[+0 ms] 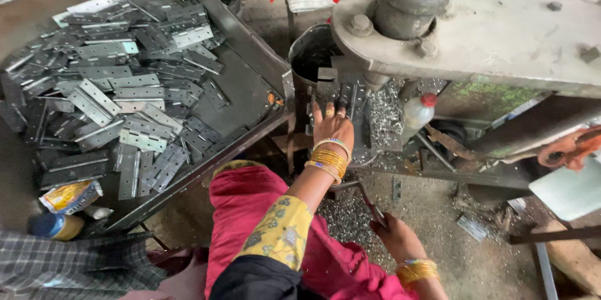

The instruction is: The person operates a drill press to process metal hinge plates. They pick up plates from a metal tray, position them under the drill, and use a lever to activate the machine, then place the processed plates back into the tray.

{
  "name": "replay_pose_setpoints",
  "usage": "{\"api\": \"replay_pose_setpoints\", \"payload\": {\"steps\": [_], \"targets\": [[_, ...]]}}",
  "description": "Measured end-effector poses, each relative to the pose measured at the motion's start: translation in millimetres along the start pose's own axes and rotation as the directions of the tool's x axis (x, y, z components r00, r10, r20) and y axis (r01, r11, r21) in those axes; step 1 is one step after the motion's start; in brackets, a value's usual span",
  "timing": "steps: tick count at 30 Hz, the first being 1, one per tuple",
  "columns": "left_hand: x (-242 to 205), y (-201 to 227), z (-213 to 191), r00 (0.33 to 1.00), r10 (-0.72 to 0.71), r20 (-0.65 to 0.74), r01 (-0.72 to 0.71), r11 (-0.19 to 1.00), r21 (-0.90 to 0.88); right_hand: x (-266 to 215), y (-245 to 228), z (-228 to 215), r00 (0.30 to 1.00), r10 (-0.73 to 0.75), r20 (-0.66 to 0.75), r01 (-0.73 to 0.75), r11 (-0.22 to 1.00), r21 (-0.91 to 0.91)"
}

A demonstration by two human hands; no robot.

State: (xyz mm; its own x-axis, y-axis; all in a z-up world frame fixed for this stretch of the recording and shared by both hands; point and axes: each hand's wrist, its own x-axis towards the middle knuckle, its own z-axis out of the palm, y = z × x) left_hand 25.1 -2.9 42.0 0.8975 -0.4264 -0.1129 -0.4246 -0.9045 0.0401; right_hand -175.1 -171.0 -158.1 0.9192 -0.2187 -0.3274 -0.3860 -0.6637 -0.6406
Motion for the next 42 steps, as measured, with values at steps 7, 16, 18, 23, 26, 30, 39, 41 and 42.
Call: {"api": "replay_pose_setpoints", "payload": {"steps": [7,16,18,23,26,30,39,41,42], "targets": [[43,10,-2,0.998,-0.062,-0.015,0.062,0.998,0.004,19,18,19,0.993,0.007,-0.117,-0.014,0.998,-0.058],[-27,-82,39,0.846,-0.098,-0.525,-0.064,0.957,-0.284,17,30,-12,0.928,-0.140,-0.345,0.212,0.960,0.182],[-52,-147,51,0.870,-0.256,-0.420,0.213,0.966,-0.148,-1,13,-35,0.860,-0.197,-0.471,0.229,0.973,0.011],[-75,-293,77,0.828,-0.494,-0.265,0.514,0.858,0.006,-29,-68,-74,0.763,-0.364,-0.535,0.232,0.926,-0.300],[-51,-301,95,0.890,-0.355,-0.286,0.350,0.934,-0.069,-37,-95,-83,0.788,-0.308,-0.533,0.170,0.941,-0.293],[-3,-263,98,0.896,-0.344,-0.281,0.339,0.938,-0.065,-29,-95,-84,0.798,-0.300,-0.523,0.124,0.930,-0.345],[53,-312,61,0.846,-0.308,-0.435,0.341,0.940,-0.002,37,1,-48,0.723,-0.292,-0.625,0.282,0.952,-0.119],[62,-324,54,0.859,-0.335,-0.386,0.353,0.935,-0.025,55,17,-45,0.672,-0.342,-0.657,0.370,0.923,-0.101],[62,-327,54,0.870,-0.334,-0.364,0.364,0.931,0.017,57,23,-43,0.672,-0.350,-0.652,0.377,0.920,-0.105]]}}
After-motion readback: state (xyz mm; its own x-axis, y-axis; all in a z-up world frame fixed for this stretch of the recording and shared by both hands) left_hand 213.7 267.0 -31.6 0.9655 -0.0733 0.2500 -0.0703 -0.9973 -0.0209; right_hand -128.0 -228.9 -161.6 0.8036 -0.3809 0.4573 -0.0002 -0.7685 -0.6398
